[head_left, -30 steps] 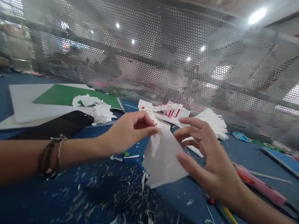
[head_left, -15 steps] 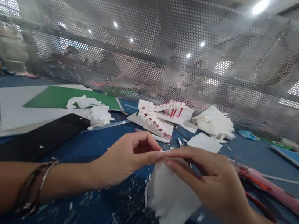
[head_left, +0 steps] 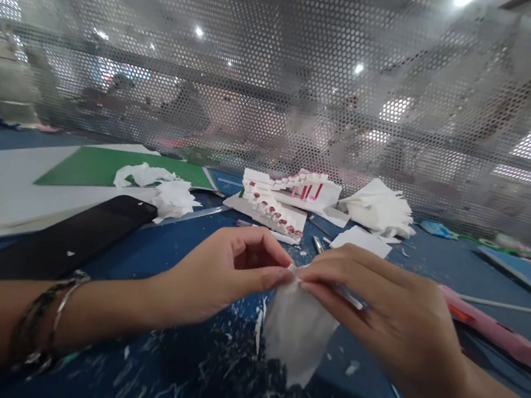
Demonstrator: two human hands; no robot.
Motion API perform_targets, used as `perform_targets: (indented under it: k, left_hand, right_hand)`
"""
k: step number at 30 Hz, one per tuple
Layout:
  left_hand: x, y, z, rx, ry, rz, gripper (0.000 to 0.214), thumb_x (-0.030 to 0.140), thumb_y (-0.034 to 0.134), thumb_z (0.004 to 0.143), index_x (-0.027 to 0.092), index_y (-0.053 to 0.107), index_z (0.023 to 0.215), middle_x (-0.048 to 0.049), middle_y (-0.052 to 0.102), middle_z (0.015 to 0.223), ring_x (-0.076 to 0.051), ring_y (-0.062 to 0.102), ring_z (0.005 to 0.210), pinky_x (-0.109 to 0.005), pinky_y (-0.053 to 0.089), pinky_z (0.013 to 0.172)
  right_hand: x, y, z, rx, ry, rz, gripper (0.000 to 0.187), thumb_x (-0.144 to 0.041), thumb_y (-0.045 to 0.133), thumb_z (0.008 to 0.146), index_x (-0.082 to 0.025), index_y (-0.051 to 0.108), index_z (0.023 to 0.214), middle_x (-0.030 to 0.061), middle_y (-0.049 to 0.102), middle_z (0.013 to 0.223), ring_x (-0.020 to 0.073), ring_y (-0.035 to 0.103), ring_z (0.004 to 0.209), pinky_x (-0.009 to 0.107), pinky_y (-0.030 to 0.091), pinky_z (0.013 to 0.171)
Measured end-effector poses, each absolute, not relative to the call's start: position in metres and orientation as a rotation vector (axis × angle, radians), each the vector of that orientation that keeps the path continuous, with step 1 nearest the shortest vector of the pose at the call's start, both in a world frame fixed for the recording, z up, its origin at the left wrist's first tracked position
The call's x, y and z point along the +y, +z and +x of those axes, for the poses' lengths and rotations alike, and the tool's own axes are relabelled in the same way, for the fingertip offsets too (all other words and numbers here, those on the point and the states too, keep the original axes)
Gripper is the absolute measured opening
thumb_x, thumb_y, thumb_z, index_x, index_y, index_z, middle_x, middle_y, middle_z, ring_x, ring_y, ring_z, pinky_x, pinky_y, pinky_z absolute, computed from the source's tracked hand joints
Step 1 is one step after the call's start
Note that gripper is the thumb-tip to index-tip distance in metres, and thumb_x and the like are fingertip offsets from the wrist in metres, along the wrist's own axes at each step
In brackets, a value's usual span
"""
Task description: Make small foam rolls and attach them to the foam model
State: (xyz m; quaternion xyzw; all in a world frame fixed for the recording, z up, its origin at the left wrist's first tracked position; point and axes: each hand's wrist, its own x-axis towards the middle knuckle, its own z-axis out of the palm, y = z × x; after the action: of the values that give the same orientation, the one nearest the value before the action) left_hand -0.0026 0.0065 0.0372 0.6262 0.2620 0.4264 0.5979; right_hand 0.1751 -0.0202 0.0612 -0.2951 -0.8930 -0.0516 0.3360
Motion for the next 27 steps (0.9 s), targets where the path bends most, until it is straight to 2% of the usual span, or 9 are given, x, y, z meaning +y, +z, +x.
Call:
perform_targets:
  k: [5, 9, 15, 21, 24, 27]
  left_hand:
    - [0.0081, 0.0353, -0.0028, 0.636, 1.008, 1.559, 0.004, 0.013, 0.061, 0.069, 0.012, 0.057, 0.070, 0.0028, 0.057, 0.068, -0.005, 0.052, 0.064, -0.013, 0.043, 0.061]
    - [0.0065, 0.0341, -0.0035, 0.660, 1.039, 1.690, 0.005, 0.015, 0.061, 0.070, 0.013, 0.056, 0.071, 0.0019, 0.058, 0.071, -0.006, 0.053, 0.066, -0.014, 0.043, 0.061]
    - [0.0063, 0.0341, -0.0055, 0.648, 1.063, 1.840, 0.004, 0.017, 0.059, 0.072, 0.014, 0.056, 0.071, 0.0010, 0.059, 0.072, -0.007, 0.055, 0.068, -0.015, 0.045, 0.064]
    - [0.0075, 0.0332, -0.0053, 0.650, 1.032, 1.866, 0.006, 0.021, 0.059, 0.073, 0.015, 0.057, 0.073, 0.0009, 0.060, 0.073, -0.007, 0.055, 0.067, -0.014, 0.045, 0.062]
    - [0.0070, 0.0330, -0.0048, 0.663, 1.028, 1.847, 0.006, 0.021, 0.059, 0.073, 0.015, 0.056, 0.072, 0.0010, 0.060, 0.073, -0.007, 0.055, 0.068, -0.014, 0.045, 0.062]
    - [0.0062, 0.0329, -0.0045, 0.715, 1.073, 1.835, 0.004, 0.018, 0.058, 0.073, 0.014, 0.056, 0.072, 0.0014, 0.060, 0.071, -0.007, 0.055, 0.067, -0.014, 0.046, 0.062]
  right_hand:
    - [-0.0182, 0.0609, 0.1778, -2.370, -0.158, -0.784, 0.008, -0.014, 0.049, 0.081, -0.017, 0.055, 0.078, -0.0016, 0.058, 0.075, 0.0051, 0.054, 0.069, 0.014, 0.041, 0.066]
    - [-0.0170, 0.0626, 0.1802, -2.408, -0.169, -0.799, 0.007, -0.017, 0.048, 0.082, -0.017, 0.050, 0.076, -0.0025, 0.053, 0.070, 0.0051, 0.049, 0.063, 0.015, 0.039, 0.059]
    - [-0.0153, 0.0653, 0.1771, -2.371, 0.090, -0.974, 0.015, -0.026, 0.048, 0.082, -0.019, 0.046, 0.070, -0.0040, 0.053, 0.067, 0.0051, 0.046, 0.059, 0.015, 0.037, 0.053]
    - [-0.0164, 0.0619, 0.1725, -2.291, 0.257, -1.081, 0.014, -0.025, 0.047, 0.081, -0.019, 0.047, 0.068, -0.0069, 0.046, 0.054, 0.0040, 0.039, 0.048, 0.013, 0.030, 0.041]
    - [-0.0156, 0.0601, 0.1722, -2.256, 0.260, -1.101, 0.014, -0.025, 0.047, 0.079, -0.019, 0.047, 0.067, -0.0063, 0.046, 0.054, 0.0044, 0.040, 0.048, 0.014, 0.032, 0.041]
    - [-0.0147, 0.0576, 0.1721, -2.241, 0.290, -1.048, 0.008, -0.024, 0.049, 0.078, -0.019, 0.050, 0.072, -0.0047, 0.053, 0.060, 0.0052, 0.047, 0.053, 0.015, 0.038, 0.047]
